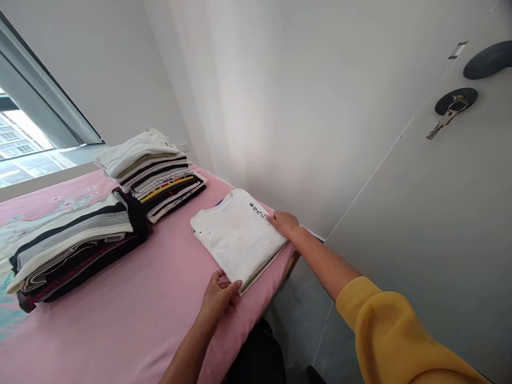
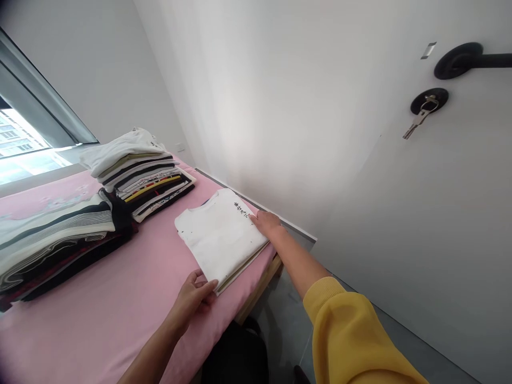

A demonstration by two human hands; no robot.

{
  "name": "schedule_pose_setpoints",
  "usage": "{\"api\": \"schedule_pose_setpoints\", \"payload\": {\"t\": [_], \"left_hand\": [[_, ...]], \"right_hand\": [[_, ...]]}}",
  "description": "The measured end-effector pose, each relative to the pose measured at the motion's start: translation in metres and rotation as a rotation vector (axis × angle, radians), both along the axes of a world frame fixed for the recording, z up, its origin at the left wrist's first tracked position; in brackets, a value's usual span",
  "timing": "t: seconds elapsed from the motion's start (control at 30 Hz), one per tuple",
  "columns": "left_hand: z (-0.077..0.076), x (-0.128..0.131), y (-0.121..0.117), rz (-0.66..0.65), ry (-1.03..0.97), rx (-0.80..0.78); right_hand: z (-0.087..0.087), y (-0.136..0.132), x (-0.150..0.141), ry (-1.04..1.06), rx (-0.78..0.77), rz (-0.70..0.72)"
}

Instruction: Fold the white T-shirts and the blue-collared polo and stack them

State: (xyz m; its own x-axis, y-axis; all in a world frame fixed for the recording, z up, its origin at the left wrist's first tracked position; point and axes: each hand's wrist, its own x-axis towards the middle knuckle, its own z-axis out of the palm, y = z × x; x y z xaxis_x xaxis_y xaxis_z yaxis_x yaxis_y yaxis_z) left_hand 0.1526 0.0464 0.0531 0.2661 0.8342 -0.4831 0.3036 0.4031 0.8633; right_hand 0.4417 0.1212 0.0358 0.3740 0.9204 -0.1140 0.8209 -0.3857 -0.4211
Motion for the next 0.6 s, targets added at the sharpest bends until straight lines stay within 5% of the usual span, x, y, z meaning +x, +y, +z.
{"api": "schedule_pose_setpoints", "payload": {"t": [0.23, 0.37, 0.47, 0.6], "left_hand": [[-0.016, -0.007, -0.019, 0.014, 0.004, 0.056], [-0.031, -0.017, -0.041, 0.144, -0.215, 0.144], [-0.041, -0.028, -0.068, 0.227, -0.324, 0.143], [-0.062, -0.063, -0.129, 0.190, -0.258, 0.053]], "right_hand": [[0.019, -0.011, -0.026, -0.086, 0.093, 0.000], [0.016, -0.040, -0.062, -0.145, 0.367, 0.250], [0.000, -0.056, -0.075, -0.135, 0.262, 0.383], [-0.009, -0.073, -0.089, -0.138, 0.145, 0.308]]}}
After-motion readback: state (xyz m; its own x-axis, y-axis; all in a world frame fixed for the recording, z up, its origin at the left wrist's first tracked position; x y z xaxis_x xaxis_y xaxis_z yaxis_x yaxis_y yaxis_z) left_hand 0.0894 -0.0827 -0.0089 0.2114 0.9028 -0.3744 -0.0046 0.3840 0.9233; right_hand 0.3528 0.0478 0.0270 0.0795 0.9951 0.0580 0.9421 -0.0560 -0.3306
